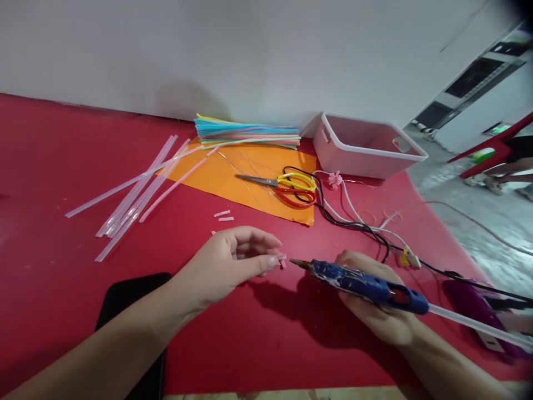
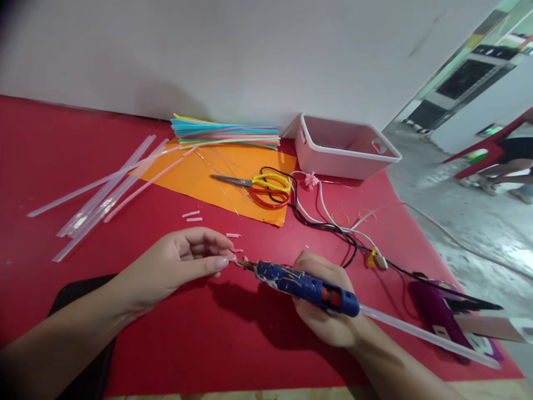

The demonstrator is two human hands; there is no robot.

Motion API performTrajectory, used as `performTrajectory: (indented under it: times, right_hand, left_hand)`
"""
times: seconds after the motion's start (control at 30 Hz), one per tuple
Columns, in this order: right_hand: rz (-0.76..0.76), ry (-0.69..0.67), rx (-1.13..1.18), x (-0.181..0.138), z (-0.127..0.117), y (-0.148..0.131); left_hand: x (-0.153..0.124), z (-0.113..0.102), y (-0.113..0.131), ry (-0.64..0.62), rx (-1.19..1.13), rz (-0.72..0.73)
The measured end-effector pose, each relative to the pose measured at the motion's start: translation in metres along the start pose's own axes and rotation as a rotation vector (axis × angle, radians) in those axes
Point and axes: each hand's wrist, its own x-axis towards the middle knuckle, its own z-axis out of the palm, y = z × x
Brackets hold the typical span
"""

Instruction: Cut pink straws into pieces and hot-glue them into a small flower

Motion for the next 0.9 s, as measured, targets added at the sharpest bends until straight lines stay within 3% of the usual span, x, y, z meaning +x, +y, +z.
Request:
performTrajectory:
  times: [0.23,0.9]
  right_hand:
    - [0.008,-0.027,0.025,-0.0011,-0.0006,-0.0029]
    - [-0.008,-0.042,0.059,-0.0015,-0.0037,-0.0063]
  left_hand:
    - [-0.0024,-0.0018,-0.0015,-0.069,-0.019,-0.036]
    - [-0.0040,0.0005,0.0038,-0.086,0.009,-0.034]
